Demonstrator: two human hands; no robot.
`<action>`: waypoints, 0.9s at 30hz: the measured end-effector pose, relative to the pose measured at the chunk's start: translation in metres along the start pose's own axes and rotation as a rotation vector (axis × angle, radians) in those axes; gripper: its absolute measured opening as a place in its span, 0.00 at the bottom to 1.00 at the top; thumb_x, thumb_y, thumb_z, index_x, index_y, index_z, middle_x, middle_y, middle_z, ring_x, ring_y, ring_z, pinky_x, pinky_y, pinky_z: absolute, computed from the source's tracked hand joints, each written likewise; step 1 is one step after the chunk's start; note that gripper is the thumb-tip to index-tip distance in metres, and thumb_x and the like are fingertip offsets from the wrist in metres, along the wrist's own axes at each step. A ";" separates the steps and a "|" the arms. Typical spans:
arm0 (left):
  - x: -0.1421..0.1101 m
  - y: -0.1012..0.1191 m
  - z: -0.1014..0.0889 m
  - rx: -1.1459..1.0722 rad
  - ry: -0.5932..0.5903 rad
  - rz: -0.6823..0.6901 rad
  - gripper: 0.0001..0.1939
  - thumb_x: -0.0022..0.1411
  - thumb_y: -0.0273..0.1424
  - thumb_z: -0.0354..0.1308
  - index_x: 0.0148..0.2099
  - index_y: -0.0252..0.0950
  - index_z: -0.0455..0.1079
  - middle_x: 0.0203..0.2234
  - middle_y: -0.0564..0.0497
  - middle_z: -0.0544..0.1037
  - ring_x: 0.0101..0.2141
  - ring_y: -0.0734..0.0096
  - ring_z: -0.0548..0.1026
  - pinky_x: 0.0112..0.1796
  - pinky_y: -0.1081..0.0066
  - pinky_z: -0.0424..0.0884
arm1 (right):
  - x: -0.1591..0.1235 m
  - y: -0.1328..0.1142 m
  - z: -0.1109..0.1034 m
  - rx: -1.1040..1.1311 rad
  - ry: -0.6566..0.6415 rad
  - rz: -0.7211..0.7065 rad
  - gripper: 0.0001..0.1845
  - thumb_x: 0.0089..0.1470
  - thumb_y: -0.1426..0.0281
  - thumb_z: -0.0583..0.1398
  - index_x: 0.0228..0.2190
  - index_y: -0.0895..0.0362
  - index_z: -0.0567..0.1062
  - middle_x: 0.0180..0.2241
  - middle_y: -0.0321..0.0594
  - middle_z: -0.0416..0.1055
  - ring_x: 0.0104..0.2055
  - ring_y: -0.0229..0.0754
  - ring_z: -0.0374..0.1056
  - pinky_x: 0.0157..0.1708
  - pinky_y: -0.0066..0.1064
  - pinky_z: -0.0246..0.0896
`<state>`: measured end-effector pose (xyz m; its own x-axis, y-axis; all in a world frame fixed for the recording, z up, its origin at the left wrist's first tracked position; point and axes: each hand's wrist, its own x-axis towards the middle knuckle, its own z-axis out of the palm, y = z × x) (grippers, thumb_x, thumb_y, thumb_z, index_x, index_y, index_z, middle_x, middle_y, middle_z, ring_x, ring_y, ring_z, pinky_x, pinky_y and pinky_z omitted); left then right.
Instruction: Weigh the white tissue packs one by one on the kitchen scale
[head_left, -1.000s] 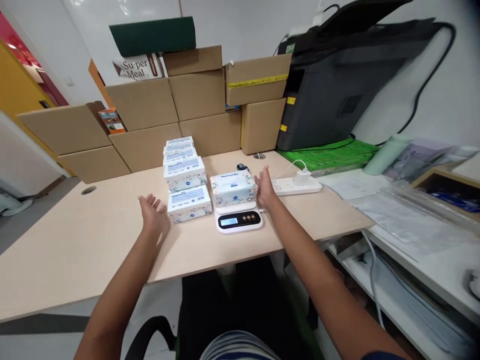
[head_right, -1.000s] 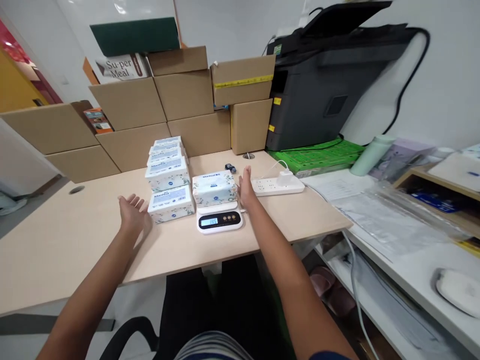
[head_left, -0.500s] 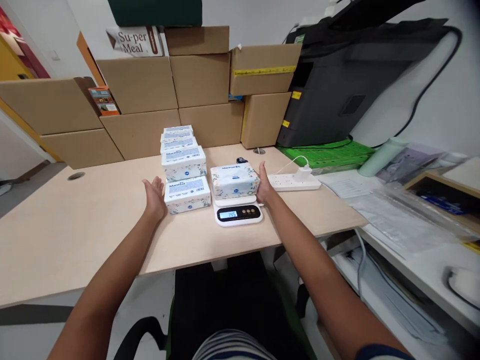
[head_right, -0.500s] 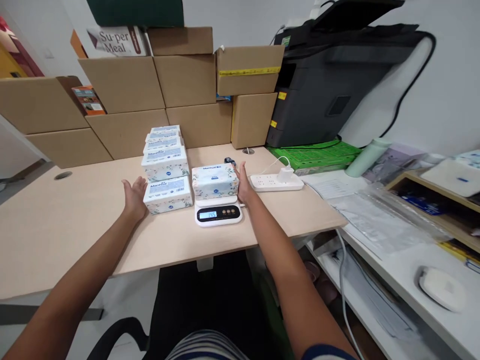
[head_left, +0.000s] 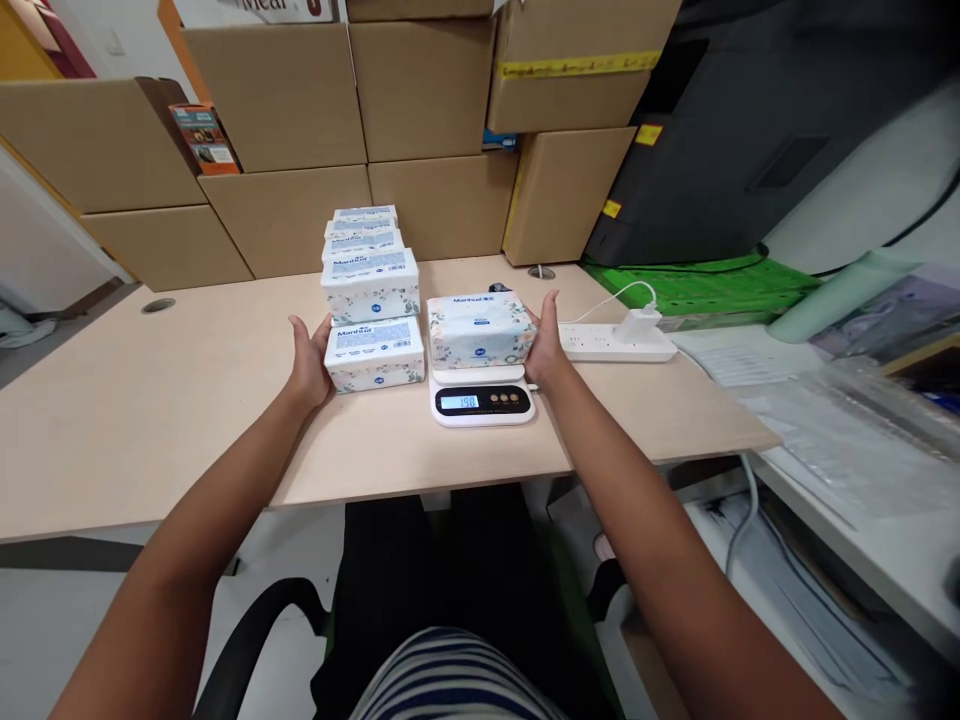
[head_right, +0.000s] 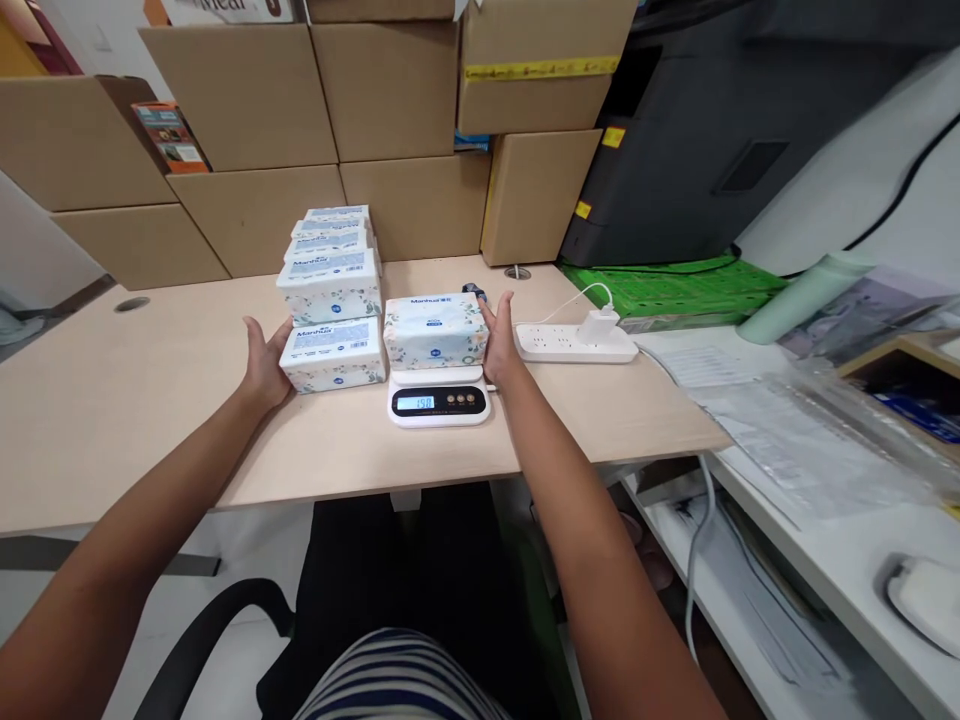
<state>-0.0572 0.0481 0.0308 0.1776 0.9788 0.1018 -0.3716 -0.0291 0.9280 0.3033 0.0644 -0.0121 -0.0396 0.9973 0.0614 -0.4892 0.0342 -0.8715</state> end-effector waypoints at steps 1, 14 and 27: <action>-0.001 -0.001 0.000 0.013 0.001 0.004 0.59 0.68 0.73 0.22 0.80 0.39 0.60 0.64 0.38 0.82 0.66 0.41 0.80 0.67 0.44 0.75 | 0.000 0.000 -0.001 0.003 0.023 0.010 0.62 0.51 0.18 0.45 0.71 0.43 0.65 0.56 0.45 0.84 0.65 0.68 0.77 0.65 0.77 0.68; -0.007 -0.007 0.003 0.065 0.032 0.024 0.59 0.68 0.74 0.23 0.82 0.42 0.57 0.64 0.40 0.83 0.66 0.43 0.80 0.69 0.46 0.73 | -0.002 -0.003 0.006 -0.071 0.049 -0.115 0.61 0.51 0.18 0.45 0.68 0.44 0.69 0.59 0.46 0.82 0.70 0.66 0.72 0.70 0.71 0.65; -0.008 -0.004 0.005 0.018 0.043 0.005 0.61 0.66 0.75 0.22 0.81 0.41 0.58 0.63 0.39 0.83 0.66 0.41 0.80 0.67 0.44 0.75 | 0.000 -0.004 0.005 -0.028 0.072 -0.028 0.62 0.52 0.19 0.42 0.72 0.43 0.64 0.62 0.47 0.80 0.69 0.68 0.73 0.66 0.78 0.66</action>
<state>-0.0528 0.0399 0.0280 0.1361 0.9865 0.0914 -0.3560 -0.0373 0.9337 0.3010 0.0642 -0.0057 0.0372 0.9980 0.0517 -0.4645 0.0631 -0.8833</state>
